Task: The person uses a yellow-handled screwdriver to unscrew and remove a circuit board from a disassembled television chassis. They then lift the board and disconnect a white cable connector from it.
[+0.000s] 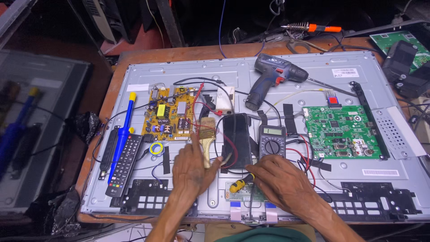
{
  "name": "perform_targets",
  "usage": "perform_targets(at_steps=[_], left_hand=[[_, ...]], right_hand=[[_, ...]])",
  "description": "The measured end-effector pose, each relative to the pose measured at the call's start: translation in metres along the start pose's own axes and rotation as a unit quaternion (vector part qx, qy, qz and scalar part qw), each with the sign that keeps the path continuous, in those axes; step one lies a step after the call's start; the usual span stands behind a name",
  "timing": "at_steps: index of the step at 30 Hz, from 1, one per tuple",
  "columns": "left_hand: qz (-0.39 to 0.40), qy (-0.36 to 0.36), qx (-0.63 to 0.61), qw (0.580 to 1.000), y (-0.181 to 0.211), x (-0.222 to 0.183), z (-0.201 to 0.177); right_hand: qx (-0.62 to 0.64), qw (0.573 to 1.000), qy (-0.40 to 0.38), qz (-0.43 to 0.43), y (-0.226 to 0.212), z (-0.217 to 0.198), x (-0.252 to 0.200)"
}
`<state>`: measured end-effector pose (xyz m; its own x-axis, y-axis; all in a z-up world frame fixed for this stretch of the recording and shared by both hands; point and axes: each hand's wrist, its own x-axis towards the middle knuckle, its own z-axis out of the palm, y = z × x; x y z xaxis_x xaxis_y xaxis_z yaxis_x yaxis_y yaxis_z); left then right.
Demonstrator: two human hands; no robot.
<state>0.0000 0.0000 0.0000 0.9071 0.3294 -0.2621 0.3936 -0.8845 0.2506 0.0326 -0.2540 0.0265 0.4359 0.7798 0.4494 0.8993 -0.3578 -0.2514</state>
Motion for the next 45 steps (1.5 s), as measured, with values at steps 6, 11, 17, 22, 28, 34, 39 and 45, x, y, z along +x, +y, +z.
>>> perform_targets(at_steps=[6, 11, 17, 22, 28, 34, 39, 45], left_hand=[[0.227, 0.197, -0.091, 0.949, 0.009, -0.007, 0.040], [0.347, 0.196, -0.129, 0.908, 0.041, -0.008, 0.031], [0.501, 0.173, -0.200, 0.824, 0.075, -0.004, 0.020], [0.601, 0.161, -0.087, 0.778, 0.091, -0.008, 0.050], [0.582, 0.080, -0.171, 0.791, 0.048, -0.025, 0.029], [0.440, 0.112, -0.122, 0.883, -0.021, -0.008, -0.001], [0.354, 0.187, -0.081, 0.913, -0.058, -0.009, -0.008], [0.347, 0.202, -0.124, 0.907, -0.079, -0.015, 0.006]], right_hand=[[0.020, 0.999, -0.008, -0.036, -0.007, 0.000, 0.026], [0.034, 0.999, 0.025, -0.023, -0.011, -0.005, 0.028], [0.031, 0.998, 0.062, 0.007, 0.003, -0.023, 0.009], [-0.019, 0.995, 0.096, 0.031, 0.011, -0.027, -0.001], [0.014, 0.996, 0.047, 0.078, 0.007, -0.016, 0.013], [0.042, 0.986, -0.053, 0.151, 0.018, 0.011, 0.040], [0.062, 0.986, -0.127, 0.091, 0.011, 0.024, 0.081], [0.194, 0.969, -0.137, 0.068, -0.035, 0.009, 0.124]])
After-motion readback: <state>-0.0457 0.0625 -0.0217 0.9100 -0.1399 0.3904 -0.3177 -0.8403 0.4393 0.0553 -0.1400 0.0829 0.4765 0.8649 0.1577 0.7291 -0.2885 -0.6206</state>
